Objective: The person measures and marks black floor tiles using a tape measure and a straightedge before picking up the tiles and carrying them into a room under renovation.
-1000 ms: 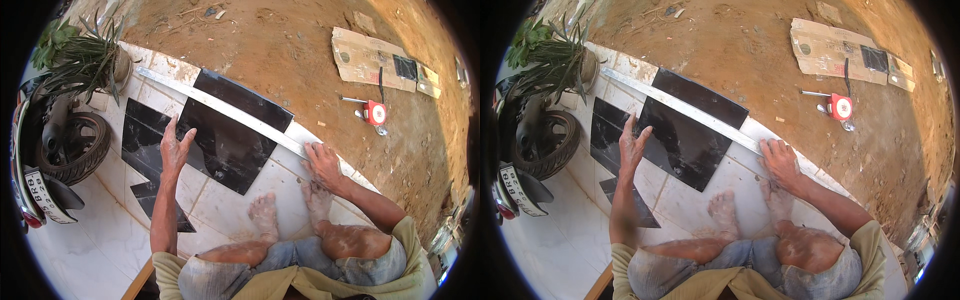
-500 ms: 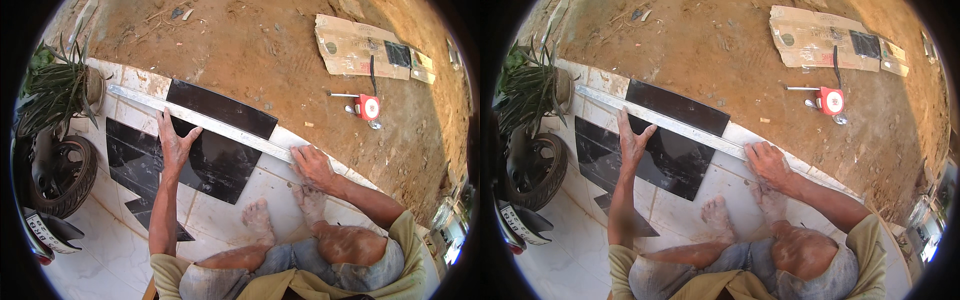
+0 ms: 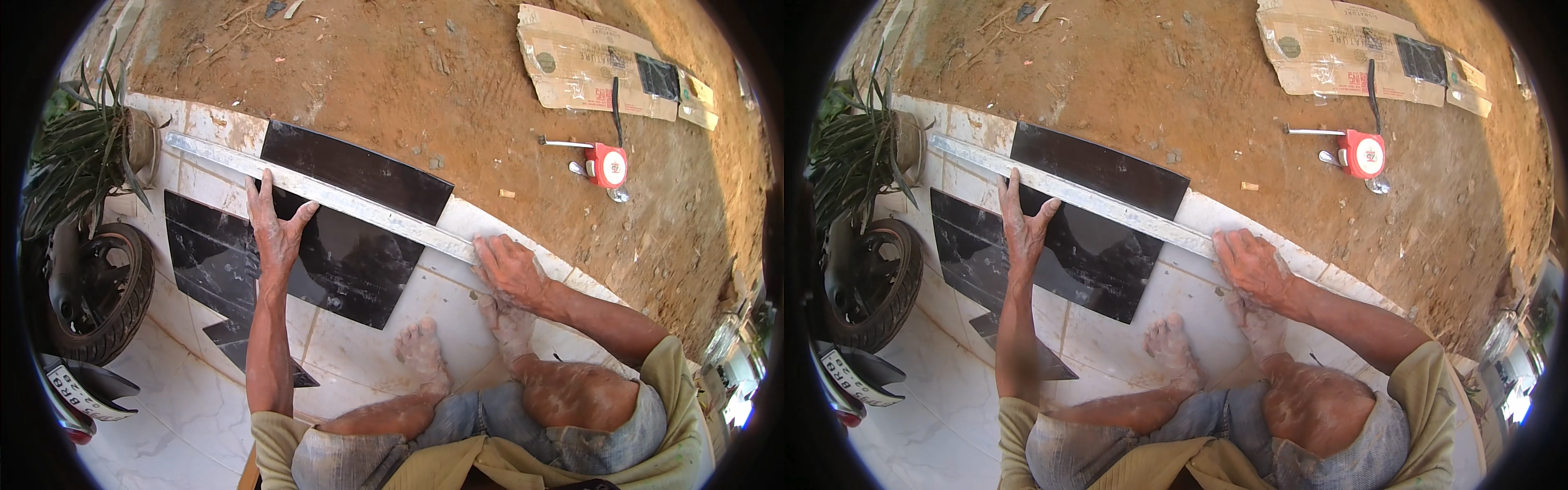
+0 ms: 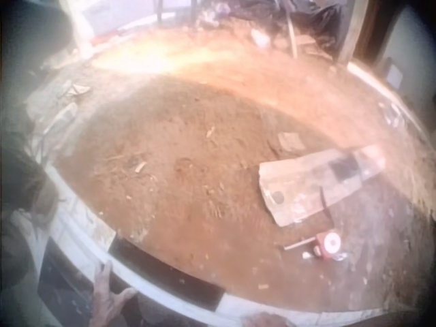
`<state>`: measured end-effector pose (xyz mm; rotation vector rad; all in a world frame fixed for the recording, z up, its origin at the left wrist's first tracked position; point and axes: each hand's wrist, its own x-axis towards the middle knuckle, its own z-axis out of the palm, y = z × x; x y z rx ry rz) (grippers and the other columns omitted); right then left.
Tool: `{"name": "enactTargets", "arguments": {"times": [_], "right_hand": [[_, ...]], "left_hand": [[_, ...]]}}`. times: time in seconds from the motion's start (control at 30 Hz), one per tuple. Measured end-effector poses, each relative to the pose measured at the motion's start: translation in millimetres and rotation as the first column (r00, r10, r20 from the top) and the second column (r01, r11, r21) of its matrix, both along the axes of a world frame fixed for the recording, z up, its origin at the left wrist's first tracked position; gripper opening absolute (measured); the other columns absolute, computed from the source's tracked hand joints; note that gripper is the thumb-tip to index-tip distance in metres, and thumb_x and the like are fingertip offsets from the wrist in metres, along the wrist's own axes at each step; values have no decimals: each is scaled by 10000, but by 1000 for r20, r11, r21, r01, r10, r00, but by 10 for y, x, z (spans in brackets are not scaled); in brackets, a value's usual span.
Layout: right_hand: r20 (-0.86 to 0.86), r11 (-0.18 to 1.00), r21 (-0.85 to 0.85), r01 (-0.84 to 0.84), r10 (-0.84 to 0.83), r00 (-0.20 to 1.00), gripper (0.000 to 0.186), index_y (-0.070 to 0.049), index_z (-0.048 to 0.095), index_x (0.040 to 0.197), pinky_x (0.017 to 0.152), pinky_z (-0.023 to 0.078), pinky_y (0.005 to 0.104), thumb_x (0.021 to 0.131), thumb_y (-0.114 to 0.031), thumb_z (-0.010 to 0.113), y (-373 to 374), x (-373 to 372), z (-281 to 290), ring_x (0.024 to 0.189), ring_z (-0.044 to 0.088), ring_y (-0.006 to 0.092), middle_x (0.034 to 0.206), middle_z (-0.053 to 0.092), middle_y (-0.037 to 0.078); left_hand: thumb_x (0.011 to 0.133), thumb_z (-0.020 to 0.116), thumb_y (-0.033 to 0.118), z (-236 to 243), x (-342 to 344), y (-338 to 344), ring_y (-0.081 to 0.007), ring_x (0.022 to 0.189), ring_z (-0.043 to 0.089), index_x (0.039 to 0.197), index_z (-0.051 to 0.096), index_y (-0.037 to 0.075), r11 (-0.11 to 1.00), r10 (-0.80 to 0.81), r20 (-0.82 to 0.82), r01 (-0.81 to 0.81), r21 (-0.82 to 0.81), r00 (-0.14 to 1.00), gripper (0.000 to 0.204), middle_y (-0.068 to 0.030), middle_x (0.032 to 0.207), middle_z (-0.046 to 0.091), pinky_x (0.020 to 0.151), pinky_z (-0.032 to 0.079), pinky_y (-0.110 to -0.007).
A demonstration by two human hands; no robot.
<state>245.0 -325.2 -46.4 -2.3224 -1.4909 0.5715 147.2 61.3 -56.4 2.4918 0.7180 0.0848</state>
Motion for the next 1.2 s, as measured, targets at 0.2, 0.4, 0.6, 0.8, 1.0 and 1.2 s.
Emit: {"name": "enactTargets", "arguments": {"times": [0.2,0.4,0.6,0.8,1.0,1.2], "right_hand": [[-55,1000,4,-20,20,998,472,102,514,1205,577,523,326,854,-200,607,1,-40,-6,846,563,249,911,502,129],[-68,998,-41,-39,36,997,471,107,516,1207,570,519,306,860,-200,600,13,-2,51,863,558,238,932,507,128],[-50,996,-44,-81,79,996,491,99,520,1212,586,509,285,819,-180,610,20,40,56,874,561,226,944,518,122],[-85,997,6,-74,74,994,465,67,545,1150,594,504,280,751,-160,621,32,64,38,858,561,216,934,523,119],[-87,996,57,-68,73,994,429,50,564,1090,584,492,291,721,-160,626,37,66,-6,822,558,213,893,524,104],[-73,994,102,-47,54,996,423,53,574,1065,557,478,300,702,-157,632,73,57,-31,776,549,210,855,512,104]], "left_hand": [[764,808,421,18,-5,1,-418,1442,222,1484,353,43,1000,-18,-2,18,2,1000,931,-330,1543,177,1149,244,-490],[779,785,458,15,-10,13,-405,1452,199,1483,346,27,999,-23,-7,23,-36,1000,935,-327,1546,171,1159,216,-490],[793,741,532,-21,-27,-31,-406,1464,153,1506,292,39,1000,-11,1,11,-24,1000,976,-314,1559,141,1174,161,-487],[841,681,556,-98,-65,-37,-384,1471,140,1508,268,18,999,0,50,2,-53,999,951,-290,1573,120,1179,138,-471],[821,666,608,-166,-71,-22,-415,1461,139,1507,257,17,998,13,90,-7,-60,996,994,-292,1565,133,1169,153,-515],[817,697,571,-186,-105,-8,-418,1456,149,1500,252,-5,999,4,104,1,-47,995,998,-290,1562,137,1168,152,-518]]}}
